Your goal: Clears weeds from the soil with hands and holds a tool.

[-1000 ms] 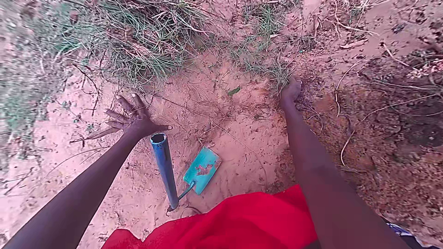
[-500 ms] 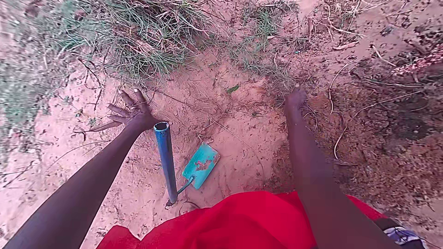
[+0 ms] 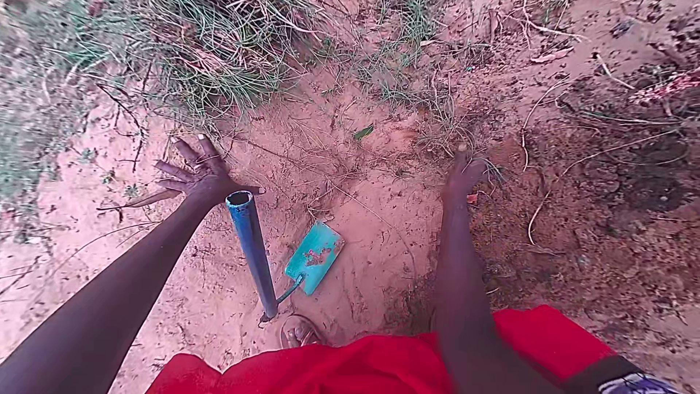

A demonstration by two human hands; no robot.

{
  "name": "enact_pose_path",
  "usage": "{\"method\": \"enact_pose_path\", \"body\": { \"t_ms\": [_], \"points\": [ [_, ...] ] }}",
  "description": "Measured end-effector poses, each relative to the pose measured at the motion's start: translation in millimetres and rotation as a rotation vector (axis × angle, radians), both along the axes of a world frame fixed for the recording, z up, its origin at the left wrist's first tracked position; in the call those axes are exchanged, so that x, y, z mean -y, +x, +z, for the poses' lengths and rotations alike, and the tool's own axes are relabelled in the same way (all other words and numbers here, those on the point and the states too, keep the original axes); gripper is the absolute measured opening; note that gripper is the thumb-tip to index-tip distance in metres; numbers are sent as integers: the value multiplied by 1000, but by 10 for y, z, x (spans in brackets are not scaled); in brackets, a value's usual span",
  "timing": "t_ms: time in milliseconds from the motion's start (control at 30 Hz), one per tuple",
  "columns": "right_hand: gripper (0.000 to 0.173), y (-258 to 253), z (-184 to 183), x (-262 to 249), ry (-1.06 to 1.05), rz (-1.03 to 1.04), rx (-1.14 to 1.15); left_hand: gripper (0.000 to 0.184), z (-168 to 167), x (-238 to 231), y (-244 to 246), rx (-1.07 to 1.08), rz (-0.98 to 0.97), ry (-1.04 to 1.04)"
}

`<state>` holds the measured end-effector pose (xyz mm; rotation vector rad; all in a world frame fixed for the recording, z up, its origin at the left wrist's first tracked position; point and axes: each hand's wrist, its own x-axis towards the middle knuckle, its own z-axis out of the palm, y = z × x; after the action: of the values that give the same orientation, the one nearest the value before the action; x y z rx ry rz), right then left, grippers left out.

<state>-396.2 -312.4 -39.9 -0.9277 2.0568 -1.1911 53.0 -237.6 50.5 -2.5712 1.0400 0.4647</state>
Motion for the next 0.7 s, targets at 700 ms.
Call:
{"method": "enact_pose_path", "body": {
  "t_ms": [700],
  "points": [
    [44, -305, -78, 876, 446, 350, -442, 174, -456, -20, 331, 128, -46, -56]
  ]
}}
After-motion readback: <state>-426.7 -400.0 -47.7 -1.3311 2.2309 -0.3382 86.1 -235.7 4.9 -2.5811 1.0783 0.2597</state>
